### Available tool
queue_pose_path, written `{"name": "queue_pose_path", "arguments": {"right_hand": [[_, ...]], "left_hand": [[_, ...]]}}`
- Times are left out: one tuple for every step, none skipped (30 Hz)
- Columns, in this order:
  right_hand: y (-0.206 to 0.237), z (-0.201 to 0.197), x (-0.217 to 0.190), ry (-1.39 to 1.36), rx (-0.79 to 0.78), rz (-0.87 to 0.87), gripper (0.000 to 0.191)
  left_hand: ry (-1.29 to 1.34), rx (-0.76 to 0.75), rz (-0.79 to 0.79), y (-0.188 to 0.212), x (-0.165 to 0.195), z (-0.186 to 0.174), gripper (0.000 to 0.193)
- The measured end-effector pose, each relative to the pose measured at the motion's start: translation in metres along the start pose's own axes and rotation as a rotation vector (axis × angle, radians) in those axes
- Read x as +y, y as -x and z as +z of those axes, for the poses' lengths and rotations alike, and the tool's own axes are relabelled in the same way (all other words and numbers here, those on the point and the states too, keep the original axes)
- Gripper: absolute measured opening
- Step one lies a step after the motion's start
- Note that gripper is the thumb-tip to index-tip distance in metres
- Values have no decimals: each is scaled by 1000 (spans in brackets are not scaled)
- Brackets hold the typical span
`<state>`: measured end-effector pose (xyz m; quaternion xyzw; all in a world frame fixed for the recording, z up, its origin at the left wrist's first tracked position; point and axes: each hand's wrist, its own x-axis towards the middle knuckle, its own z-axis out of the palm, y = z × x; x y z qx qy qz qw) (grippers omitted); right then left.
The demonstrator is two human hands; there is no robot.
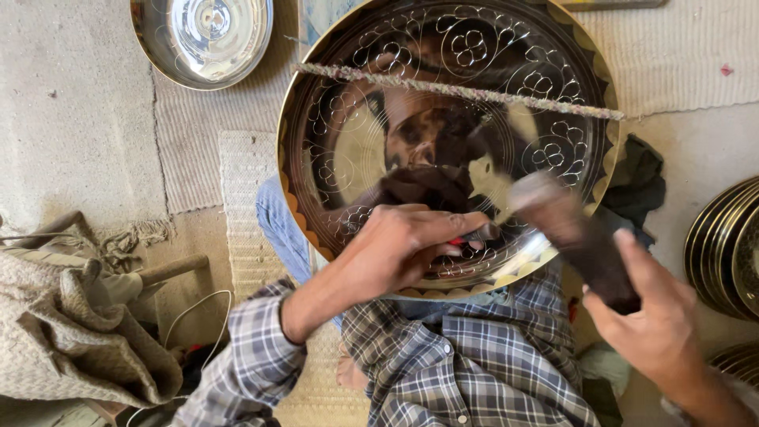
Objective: The person uses a hammer and a small chisel to engrave a floral pattern onto a large brass plate. They repeatedly strike the chisel to create indentations, occasionally adjusting the plate's position to access different areas.
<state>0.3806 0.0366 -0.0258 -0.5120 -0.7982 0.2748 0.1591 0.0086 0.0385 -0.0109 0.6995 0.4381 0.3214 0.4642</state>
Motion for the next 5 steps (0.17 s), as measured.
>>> {"name": "queue_pose_path", "arguments": {"right_hand": [[-10, -2, -1, -39, 11, -80, 92], [-18, -4, -2, -78, 17, -159, 90], [-28, -4, -3, -117, 27, -242, 89], [-34, -9, -7, -80, 41, -252, 89], [-37, -19, -11, -43, 52, -262, 89]], "left_hand": [[-30, 77, 38, 4, 1, 2, 66], [-56, 155, 71, 9, 1, 7, 65], [-48, 217, 51, 12, 2, 13, 61], [-42, 276, 33, 14, 2, 19, 58], [-33, 337, 12, 18, 0, 24, 54]]}}
